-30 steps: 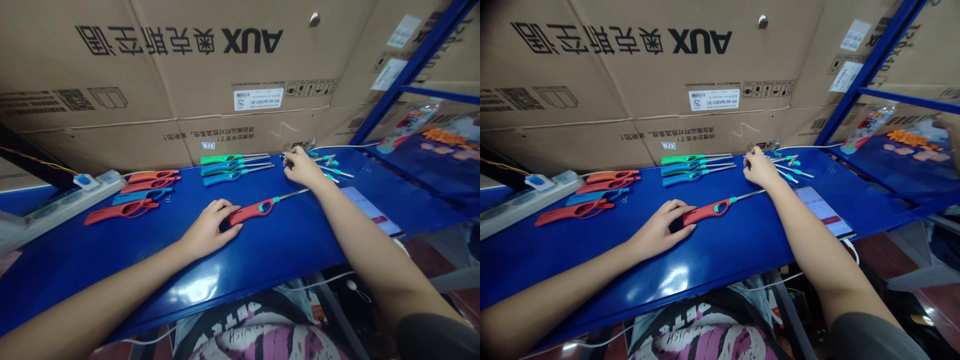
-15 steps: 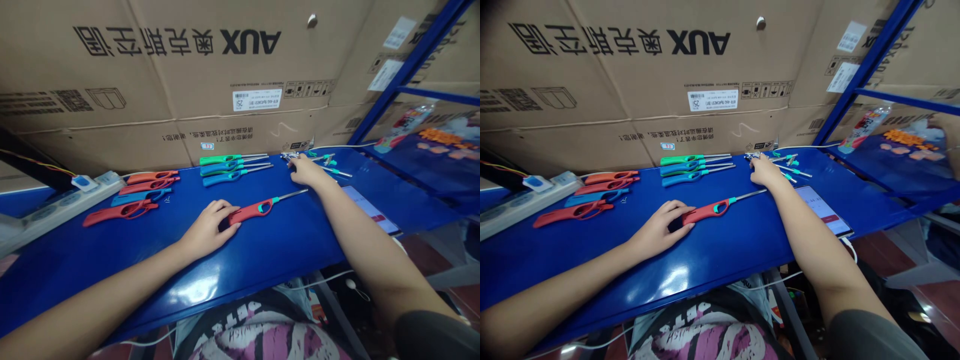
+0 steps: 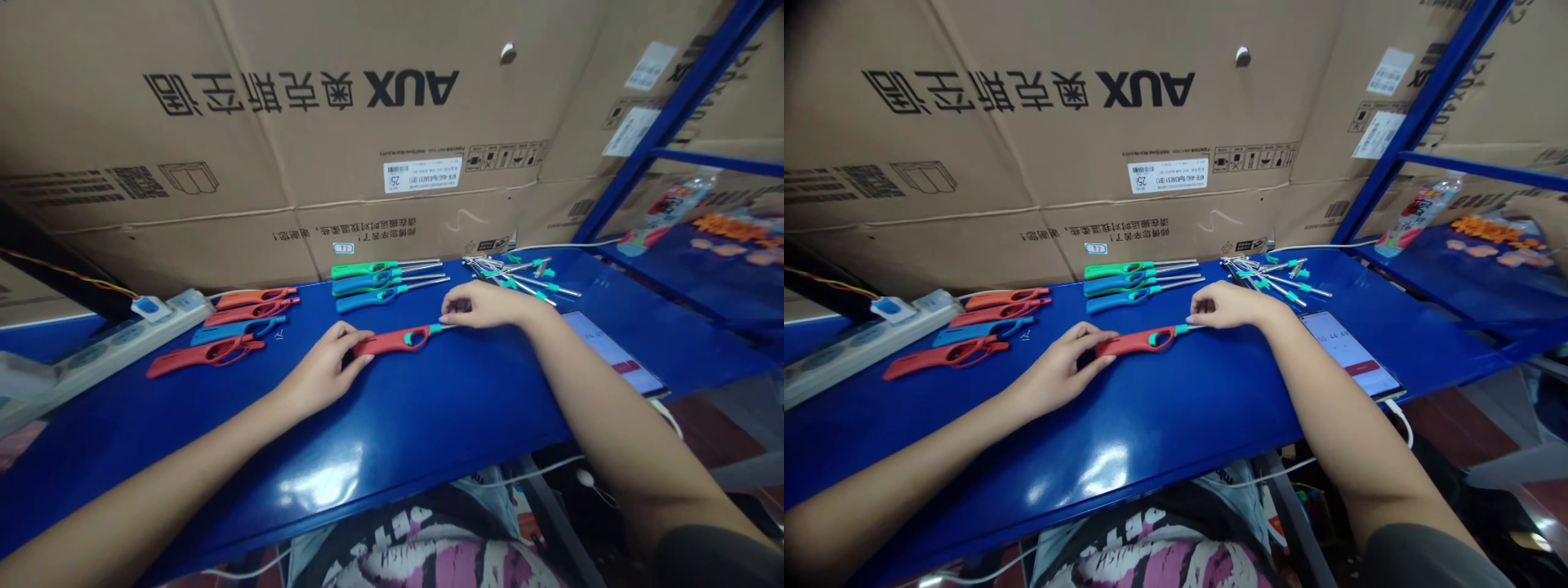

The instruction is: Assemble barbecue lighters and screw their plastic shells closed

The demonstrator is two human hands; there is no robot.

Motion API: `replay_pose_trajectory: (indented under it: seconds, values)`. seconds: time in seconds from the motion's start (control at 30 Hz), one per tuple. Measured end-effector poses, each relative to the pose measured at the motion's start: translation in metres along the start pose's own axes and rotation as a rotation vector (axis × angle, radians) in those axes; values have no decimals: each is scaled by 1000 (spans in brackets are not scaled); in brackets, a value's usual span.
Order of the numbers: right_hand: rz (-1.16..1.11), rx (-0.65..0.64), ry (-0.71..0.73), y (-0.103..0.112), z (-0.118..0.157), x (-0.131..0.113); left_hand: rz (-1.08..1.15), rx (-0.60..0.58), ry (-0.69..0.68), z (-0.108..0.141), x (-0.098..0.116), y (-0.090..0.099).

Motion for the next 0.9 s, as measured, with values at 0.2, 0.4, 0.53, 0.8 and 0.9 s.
replay_pose_trajectory:
  seconds: [0.2,0.4,0.53,0.8,0.9]
  values:
    - [20,92,138,3,-3,-5,-66,162,-7,-12,-19,19]
    - [47,501,153,18,-18,17,-124,249,30,-29,-39,33]
    - [82,733,104,20,-21,31,-107,272,50,-42,-52,30]
    - [153,779,53,13,-22,34,-111,315,84,-44,-70,26]
    - [152,728,70,9,-27,35,-112,315,100,-41,-76,26]
Point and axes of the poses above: each hand's wrist, its own z-axis away from the middle knuckle, its own y-axis out of the back of the hand, x = y × z, the point moved 8 cm from there along -z, towards the middle knuckle, and after that the axes turned 11 degrees about -z, right-handed, at the moved point
